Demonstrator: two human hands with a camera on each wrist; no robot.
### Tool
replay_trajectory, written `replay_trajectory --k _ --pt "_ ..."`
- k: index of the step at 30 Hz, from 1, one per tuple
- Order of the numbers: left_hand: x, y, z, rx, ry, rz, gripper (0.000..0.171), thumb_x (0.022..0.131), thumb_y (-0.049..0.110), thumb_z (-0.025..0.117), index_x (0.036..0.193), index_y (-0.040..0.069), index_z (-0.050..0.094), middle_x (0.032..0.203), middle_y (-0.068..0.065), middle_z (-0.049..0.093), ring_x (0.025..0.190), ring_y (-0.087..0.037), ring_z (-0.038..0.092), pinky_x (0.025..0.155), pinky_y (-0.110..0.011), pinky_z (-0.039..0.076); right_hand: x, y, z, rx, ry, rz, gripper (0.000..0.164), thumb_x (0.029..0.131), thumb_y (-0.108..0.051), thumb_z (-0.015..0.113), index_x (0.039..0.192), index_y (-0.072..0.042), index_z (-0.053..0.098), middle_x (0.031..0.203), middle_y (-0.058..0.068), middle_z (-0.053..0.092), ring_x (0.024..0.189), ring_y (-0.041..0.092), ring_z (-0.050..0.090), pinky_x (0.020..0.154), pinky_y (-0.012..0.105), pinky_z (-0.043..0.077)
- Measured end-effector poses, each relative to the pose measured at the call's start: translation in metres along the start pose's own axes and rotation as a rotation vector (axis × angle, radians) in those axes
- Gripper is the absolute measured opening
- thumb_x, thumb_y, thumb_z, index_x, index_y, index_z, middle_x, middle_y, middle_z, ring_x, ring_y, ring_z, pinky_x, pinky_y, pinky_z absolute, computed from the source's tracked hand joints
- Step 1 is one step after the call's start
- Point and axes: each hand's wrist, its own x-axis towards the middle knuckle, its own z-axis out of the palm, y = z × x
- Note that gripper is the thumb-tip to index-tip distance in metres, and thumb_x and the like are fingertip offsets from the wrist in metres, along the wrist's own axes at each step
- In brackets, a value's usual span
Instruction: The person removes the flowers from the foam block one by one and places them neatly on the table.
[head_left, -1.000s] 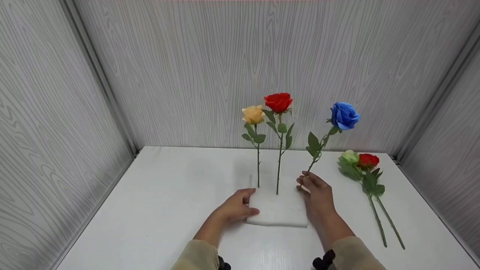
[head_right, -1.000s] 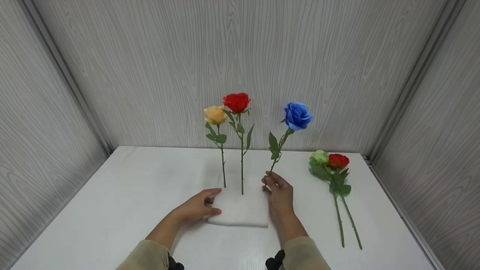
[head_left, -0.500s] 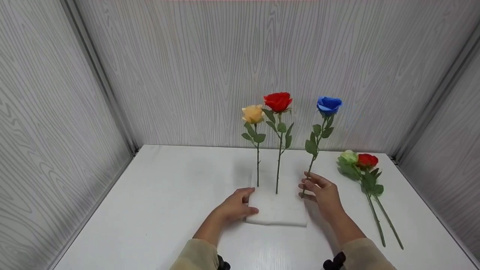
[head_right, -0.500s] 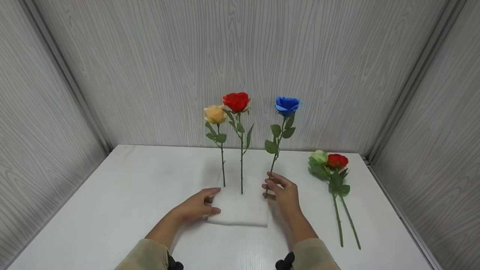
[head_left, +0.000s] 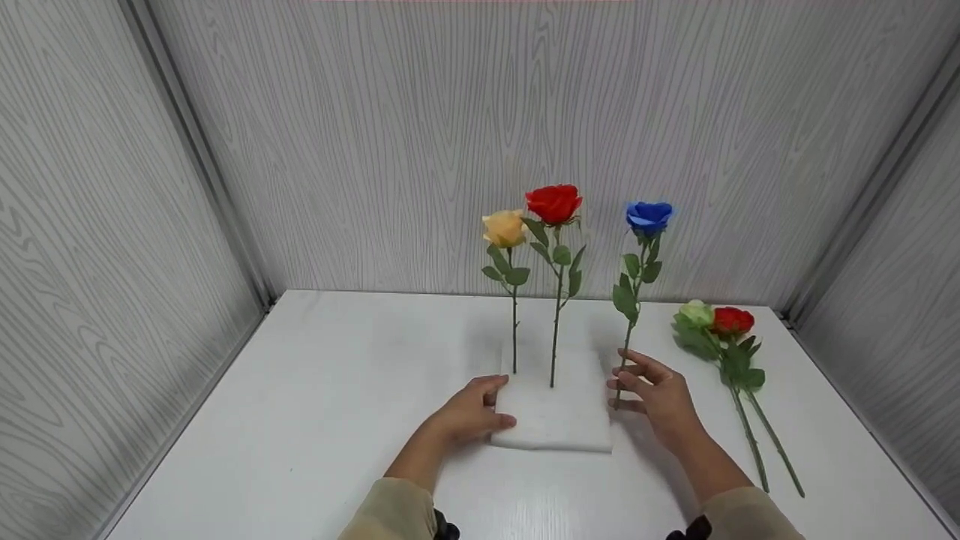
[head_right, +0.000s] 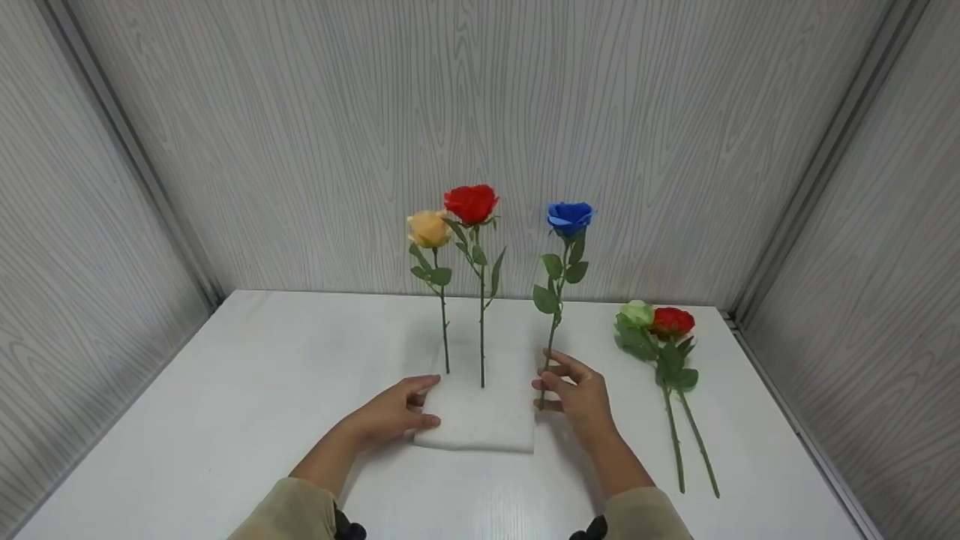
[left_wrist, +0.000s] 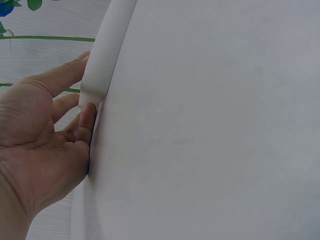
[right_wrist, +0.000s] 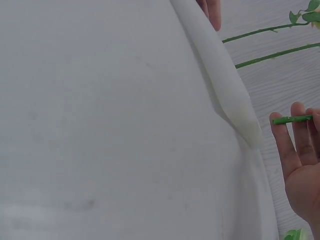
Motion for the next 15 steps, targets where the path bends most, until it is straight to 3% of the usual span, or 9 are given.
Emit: replay_trajectory --k 15 --pt "-0.002 0.001 0.000 -0.037 0.001 -0.012 0.082 0.093 0.013 0.086 0.165 0.010 0.047 0.172 -0.019 0.037 0.152 -0.040 0.046 0.127 -0.056 0.039 -0.011 -0.003 -0.021 -0.060 -0.045 0.006 0.045 0.104 -0.010 0.073 0.148 -0.011 0.063 0.115 0.011 0.068 0.098 0.017 0.077 0.085 0.046 0.068"
